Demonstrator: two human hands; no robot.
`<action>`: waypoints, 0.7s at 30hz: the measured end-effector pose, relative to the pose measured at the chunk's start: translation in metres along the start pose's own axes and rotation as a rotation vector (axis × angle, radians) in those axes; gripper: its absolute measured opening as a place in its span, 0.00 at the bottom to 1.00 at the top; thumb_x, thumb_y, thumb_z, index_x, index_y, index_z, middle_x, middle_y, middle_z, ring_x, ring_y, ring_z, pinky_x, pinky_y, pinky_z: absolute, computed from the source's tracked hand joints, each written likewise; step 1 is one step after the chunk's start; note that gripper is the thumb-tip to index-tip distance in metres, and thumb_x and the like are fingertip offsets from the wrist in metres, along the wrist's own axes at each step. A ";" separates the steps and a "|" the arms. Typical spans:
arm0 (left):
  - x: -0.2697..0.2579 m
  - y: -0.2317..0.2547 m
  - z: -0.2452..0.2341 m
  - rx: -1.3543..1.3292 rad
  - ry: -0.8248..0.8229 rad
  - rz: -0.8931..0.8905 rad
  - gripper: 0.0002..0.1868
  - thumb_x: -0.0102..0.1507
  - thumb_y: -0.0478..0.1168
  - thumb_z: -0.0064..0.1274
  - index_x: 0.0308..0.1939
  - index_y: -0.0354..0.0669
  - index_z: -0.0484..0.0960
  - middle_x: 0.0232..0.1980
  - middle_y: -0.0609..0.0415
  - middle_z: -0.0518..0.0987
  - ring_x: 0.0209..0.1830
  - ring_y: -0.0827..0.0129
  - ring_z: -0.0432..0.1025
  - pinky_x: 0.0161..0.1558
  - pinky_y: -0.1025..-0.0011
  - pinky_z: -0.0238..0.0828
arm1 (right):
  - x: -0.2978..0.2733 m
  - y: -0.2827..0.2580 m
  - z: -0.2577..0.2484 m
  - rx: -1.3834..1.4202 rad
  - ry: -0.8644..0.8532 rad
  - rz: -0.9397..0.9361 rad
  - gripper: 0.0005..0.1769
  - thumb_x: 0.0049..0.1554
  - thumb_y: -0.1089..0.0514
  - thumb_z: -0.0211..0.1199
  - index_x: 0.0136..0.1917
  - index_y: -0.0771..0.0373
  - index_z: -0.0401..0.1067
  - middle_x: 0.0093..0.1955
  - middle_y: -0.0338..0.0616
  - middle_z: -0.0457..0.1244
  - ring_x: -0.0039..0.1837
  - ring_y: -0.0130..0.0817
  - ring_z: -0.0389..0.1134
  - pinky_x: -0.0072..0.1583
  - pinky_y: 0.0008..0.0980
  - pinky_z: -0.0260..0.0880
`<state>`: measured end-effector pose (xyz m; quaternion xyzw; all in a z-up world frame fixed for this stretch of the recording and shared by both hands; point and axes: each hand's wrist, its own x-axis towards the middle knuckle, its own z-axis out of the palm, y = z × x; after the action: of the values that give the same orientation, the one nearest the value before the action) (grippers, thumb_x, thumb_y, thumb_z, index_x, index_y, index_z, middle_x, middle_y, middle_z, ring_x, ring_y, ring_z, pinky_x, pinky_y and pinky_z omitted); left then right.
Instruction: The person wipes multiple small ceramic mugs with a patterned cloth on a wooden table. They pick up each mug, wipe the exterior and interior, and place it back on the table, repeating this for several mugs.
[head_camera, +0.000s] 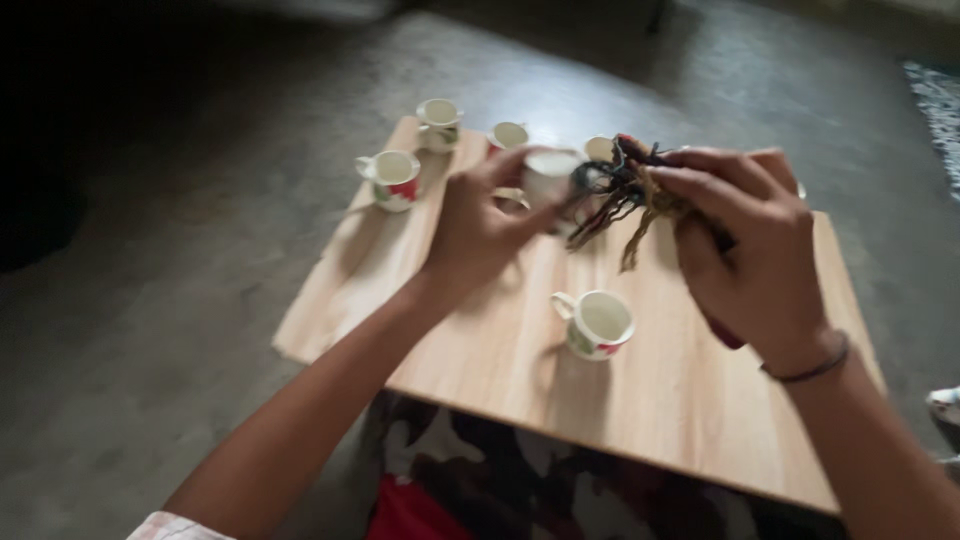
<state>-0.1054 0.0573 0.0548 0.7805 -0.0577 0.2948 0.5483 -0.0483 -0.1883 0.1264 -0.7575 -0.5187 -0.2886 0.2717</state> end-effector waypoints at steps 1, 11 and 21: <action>-0.007 0.001 -0.016 -0.059 0.024 -0.083 0.32 0.59 0.56 0.62 0.63 0.43 0.79 0.52 0.52 0.86 0.50 0.68 0.84 0.51 0.70 0.86 | 0.003 -0.002 0.001 0.006 -0.020 -0.007 0.20 0.57 0.69 0.59 0.61 0.60 0.78 0.63 0.46 0.70 0.61 0.42 0.68 0.65 0.38 0.70; -0.041 0.032 -0.147 0.826 -0.106 -0.311 0.45 0.44 0.56 0.72 0.62 0.44 0.76 0.51 0.47 0.82 0.48 0.59 0.79 0.56 0.63 0.76 | 0.017 -0.028 -0.005 -0.008 -0.106 -0.040 0.21 0.53 0.68 0.59 0.59 0.59 0.79 0.62 0.44 0.70 0.59 0.43 0.68 0.64 0.40 0.71; -0.027 0.002 -0.145 1.059 -0.500 -0.119 0.35 0.40 0.50 0.78 0.46 0.41 0.82 0.48 0.46 0.80 0.55 0.52 0.73 0.53 0.58 0.72 | 0.012 -0.036 -0.008 0.011 -0.147 -0.005 0.22 0.51 0.70 0.59 0.58 0.61 0.78 0.61 0.45 0.70 0.61 0.45 0.68 0.65 0.41 0.70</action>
<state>-0.1859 0.1794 0.0745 0.9958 0.0135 0.0592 0.0692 -0.0796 -0.1751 0.1441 -0.7741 -0.5405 -0.2300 0.2362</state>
